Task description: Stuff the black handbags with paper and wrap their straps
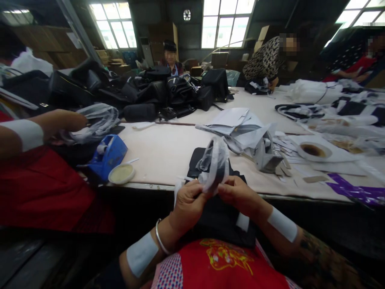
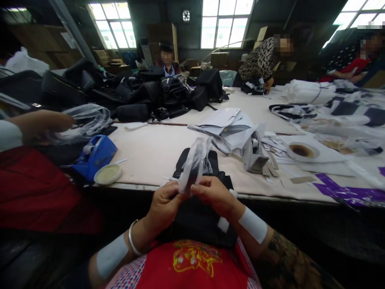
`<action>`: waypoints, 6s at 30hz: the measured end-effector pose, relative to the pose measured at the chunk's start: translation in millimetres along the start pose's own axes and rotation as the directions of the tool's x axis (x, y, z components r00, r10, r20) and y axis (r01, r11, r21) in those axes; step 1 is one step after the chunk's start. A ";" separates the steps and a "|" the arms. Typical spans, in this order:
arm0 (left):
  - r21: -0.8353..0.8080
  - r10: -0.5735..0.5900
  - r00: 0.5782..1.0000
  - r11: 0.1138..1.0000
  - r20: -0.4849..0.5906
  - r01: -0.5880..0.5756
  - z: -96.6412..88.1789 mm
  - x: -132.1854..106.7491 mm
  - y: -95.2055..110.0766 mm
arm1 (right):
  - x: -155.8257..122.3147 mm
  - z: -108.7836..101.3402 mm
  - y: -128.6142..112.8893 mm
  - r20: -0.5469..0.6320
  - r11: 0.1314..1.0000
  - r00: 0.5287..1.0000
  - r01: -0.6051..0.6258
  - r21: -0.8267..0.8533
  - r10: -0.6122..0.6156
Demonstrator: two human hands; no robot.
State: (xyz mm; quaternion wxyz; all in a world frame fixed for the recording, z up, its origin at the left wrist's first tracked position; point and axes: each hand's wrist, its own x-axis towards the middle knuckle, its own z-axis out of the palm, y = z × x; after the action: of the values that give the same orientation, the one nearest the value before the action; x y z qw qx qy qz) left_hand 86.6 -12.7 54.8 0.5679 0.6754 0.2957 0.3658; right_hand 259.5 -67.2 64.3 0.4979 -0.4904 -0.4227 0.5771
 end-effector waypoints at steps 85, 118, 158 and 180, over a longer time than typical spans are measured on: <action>0.364 -0.312 0.881 0.822 -0.357 0.439 -71.2 -14.7 -33.6 | 8.3 1.6 30.5 -0.081 0.897 0.943 -0.278 0.344 0.323; 0.074 -0.316 0.947 0.945 -0.054 0.319 -27.1 -32.2 4.1 | 7.2 59.7 32.9 -0.257 0.934 0.927 -0.192 0.303 0.274; -0.173 -0.588 0.809 0.800 -0.030 0.575 -8.4 -27.1 -13.1 | -4.5 30.6 18.7 0.208 0.182 0.973 0.224 -0.957 -0.103; 0.530 -0.193 0.980 0.836 0.042 0.142 -27.2 -15.3 -39.6 | 44.4 9.4 -8.6 0.783 -0.295 0.603 0.728 -0.619 -0.154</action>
State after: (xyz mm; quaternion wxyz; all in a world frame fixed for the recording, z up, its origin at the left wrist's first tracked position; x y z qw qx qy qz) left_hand 56.2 -3.0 15.8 0.4050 0.7926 0.4153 0.1879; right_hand 250.6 -22.1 67.7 0.0757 -0.3367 -0.9359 -0.0710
